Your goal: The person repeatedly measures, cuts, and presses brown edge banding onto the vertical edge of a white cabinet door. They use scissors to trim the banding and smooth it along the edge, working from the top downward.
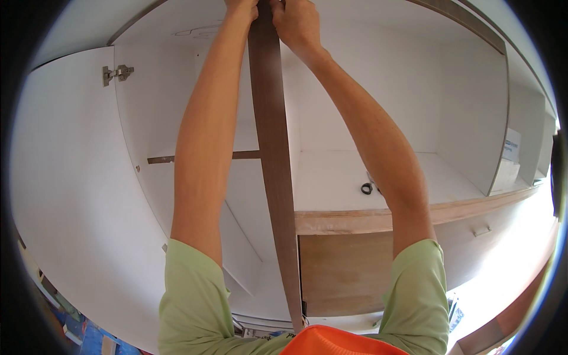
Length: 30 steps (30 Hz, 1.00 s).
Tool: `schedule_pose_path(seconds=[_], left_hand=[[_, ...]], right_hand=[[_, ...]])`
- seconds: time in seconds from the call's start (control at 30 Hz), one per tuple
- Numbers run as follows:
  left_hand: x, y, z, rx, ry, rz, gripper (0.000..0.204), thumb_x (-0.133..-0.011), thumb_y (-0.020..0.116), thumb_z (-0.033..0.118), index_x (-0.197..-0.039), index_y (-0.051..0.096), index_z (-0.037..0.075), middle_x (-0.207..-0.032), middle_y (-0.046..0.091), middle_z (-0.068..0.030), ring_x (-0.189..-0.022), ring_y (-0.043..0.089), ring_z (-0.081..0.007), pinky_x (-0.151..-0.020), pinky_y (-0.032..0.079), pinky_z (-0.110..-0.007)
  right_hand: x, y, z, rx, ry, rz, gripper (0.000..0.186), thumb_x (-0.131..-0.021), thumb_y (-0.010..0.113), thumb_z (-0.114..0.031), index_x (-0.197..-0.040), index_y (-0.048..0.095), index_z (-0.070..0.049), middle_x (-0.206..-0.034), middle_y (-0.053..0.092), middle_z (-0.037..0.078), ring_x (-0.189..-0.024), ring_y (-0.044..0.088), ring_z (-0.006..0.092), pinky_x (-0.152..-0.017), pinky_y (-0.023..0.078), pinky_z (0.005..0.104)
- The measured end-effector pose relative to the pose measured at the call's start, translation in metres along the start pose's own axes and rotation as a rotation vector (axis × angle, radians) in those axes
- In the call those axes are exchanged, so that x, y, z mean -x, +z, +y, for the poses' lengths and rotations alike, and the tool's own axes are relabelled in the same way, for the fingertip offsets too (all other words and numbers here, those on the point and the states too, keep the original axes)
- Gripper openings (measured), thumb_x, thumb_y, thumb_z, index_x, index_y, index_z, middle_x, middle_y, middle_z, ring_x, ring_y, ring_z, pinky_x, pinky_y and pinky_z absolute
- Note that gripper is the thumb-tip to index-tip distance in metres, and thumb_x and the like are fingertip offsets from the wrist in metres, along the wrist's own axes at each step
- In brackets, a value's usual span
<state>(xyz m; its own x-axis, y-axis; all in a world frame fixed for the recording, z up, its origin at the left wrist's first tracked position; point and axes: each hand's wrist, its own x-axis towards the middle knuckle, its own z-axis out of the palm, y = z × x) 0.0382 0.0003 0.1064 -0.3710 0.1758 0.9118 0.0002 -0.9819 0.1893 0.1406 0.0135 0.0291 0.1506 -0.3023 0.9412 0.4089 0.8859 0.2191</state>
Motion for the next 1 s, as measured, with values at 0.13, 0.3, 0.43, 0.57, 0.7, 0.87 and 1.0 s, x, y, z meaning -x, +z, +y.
schedule_pose_path(seconds=[0.13,0.3,0.43,0.57,0.7,0.87,1.0], left_hand=[[-0.008,-0.004,0.001,0.033,-0.045,-0.095,0.025,-0.072,0.078,-0.004,-0.088,0.059,-0.003,-0.067,0.063,-0.0135,-0.049,0.061,-0.0252,-0.044,0.053,-0.038],[-0.002,0.007,0.004,-0.184,0.158,0.054,0.021,-0.072,0.079,0.004,-0.076,0.059,-0.002,-0.064,0.062,-0.0139,-0.049,0.060,-0.0238,-0.042,0.049,-0.039],[0.001,0.006,0.006,-0.362,0.237,0.182,0.030,-0.070,0.084,0.012,-0.082,0.064,-0.006,-0.077,0.068,-0.0195,-0.061,0.065,-0.0259,-0.047,0.051,-0.039],[-0.010,-0.002,0.006,-0.395,0.091,0.049,0.038,-0.071,0.086,0.017,-0.090,0.064,-0.008,-0.084,0.069,-0.0203,-0.066,0.067,-0.0265,-0.053,0.053,-0.038],[-0.013,-0.005,-0.003,-0.237,-0.026,0.029,0.040,-0.075,0.085,0.023,-0.091,0.066,-0.008,-0.082,0.069,-0.0182,-0.068,0.067,-0.0263,-0.058,0.054,-0.039],[-0.017,-0.011,-0.002,-0.213,-0.152,-0.121,0.044,-0.078,0.084,0.029,-0.097,0.067,-0.008,-0.083,0.069,-0.0160,-0.068,0.065,-0.0262,-0.059,0.053,-0.041],[-0.019,-0.009,-0.004,-0.193,-0.108,-0.047,0.041,-0.078,0.084,0.031,-0.090,0.069,-0.005,-0.081,0.069,-0.0142,-0.063,0.063,-0.0251,-0.055,0.051,-0.038]], right_hand=[[-0.004,-0.001,0.004,0.187,0.055,-0.122,0.018,-0.095,0.055,-0.014,-0.101,0.064,0.000,-0.091,0.070,0.027,-0.086,0.067,0.0465,-0.077,0.052,0.0549],[-0.005,-0.001,0.005,0.057,0.041,-0.072,0.020,-0.096,0.056,-0.016,-0.100,0.064,0.002,-0.092,0.069,0.028,-0.084,0.067,0.0461,-0.075,0.053,0.0542],[0.006,0.001,0.005,-0.182,0.219,-0.055,0.026,-0.098,0.056,-0.020,-0.110,0.065,0.001,-0.093,0.070,0.027,-0.087,0.068,0.0447,-0.078,0.052,0.0528],[0.017,0.007,0.005,-0.170,0.113,0.097,0.031,-0.098,0.056,-0.021,-0.119,0.067,-0.001,-0.088,0.071,0.024,-0.085,0.068,0.0424,-0.077,0.052,0.0502],[0.012,0.011,0.006,-0.216,0.210,0.104,0.031,-0.097,0.059,-0.022,-0.118,0.069,-0.002,-0.083,0.071,0.021,-0.079,0.068,0.0391,-0.074,0.052,0.0475],[0.006,0.013,0.004,-0.277,0.344,0.084,0.028,-0.096,0.062,-0.023,-0.115,0.068,-0.003,-0.078,0.069,0.019,-0.074,0.067,0.0359,-0.070,0.051,0.0455],[0.003,0.017,-0.002,-0.246,0.353,0.110,0.030,-0.095,0.062,-0.022,-0.120,0.063,-0.005,-0.078,0.068,0.017,-0.069,0.065,0.0353,-0.067,0.050,0.0461]])
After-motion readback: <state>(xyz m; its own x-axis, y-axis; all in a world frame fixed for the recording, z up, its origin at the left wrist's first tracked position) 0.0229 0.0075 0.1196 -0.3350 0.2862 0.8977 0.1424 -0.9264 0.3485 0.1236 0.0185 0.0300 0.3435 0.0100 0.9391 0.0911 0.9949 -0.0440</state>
